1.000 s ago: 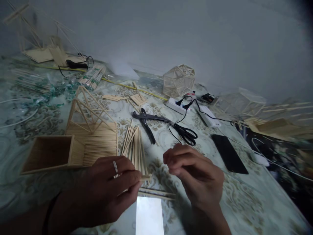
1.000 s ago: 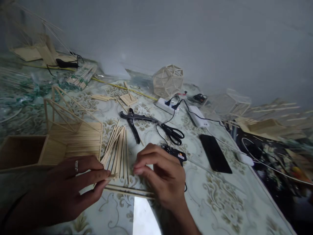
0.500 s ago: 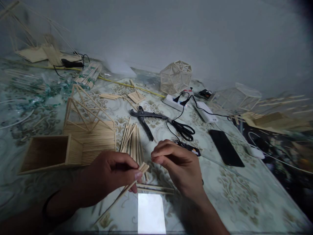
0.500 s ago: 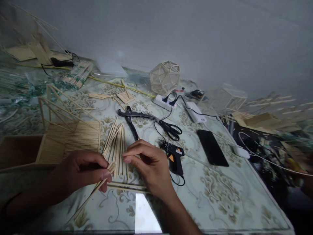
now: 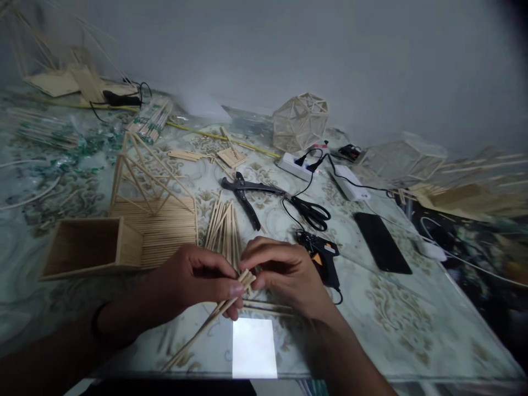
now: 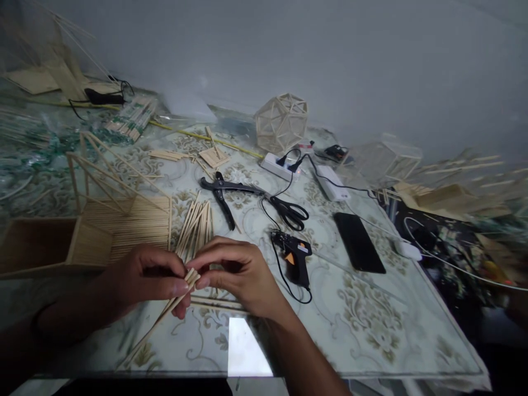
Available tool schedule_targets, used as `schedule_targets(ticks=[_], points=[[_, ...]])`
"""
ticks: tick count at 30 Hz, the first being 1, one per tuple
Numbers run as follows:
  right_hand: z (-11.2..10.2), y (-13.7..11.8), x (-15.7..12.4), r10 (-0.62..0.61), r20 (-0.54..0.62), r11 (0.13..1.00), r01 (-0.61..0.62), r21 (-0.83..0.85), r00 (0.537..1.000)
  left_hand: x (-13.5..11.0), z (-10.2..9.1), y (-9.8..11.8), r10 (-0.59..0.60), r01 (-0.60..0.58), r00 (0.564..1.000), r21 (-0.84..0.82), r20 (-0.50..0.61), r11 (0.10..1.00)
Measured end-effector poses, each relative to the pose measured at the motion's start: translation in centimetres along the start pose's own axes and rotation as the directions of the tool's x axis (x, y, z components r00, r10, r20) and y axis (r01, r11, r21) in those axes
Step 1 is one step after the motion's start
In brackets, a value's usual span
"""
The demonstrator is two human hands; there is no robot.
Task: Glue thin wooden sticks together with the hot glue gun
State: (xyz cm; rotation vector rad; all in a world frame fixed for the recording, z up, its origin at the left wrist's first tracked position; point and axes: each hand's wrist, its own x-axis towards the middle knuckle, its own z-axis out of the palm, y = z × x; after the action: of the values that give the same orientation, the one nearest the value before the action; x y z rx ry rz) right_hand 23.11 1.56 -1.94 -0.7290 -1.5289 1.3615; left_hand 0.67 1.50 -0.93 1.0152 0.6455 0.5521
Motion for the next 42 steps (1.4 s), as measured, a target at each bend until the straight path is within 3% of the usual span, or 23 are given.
schedule_targets(ticks=[14,21,25,33,38,42], points=[[0.8,-0.3,0.1,0.004,0.004,0.998,-0.004,0.056,1.000,-0.1,0.2,-0.2,-0.023,0.023,1.000,-0.049,0.001,0.999],[0.5,0.0,0.0,0.167,0.030,0.967,-0.170,0.188,0.985,-0.2,0.0,0.0,-0.042,0.042,0.999,-0.014,0.009,0.999],[-0.1,-0.5,-0.1,0.218,0.063,0.966,-0.225,0.128,0.974,-0.2,0.0,-0.2,-0.060,0.061,0.998,-0.025,0.019,0.998],[-1.0,-0.8,-0.2,0.120,-0.100,0.990,-0.127,-0.062,0.988,0.1,0.0,-0.2,-0.076,0.076,0.997,-0.007,-0.027,0.997],[-1.0,0.1,-0.4,0.162,-0.148,0.986,-0.157,0.047,0.976,0.2,0.0,-0.1,-0.038,0.041,0.998,0.069,-0.046,0.997],[-0.7,0.1,0.0,0.200,-0.132,0.952,-0.160,0.261,0.971,0.3,0.0,-0.4,-0.037,0.043,0.997,0.095,-0.065,0.995]])
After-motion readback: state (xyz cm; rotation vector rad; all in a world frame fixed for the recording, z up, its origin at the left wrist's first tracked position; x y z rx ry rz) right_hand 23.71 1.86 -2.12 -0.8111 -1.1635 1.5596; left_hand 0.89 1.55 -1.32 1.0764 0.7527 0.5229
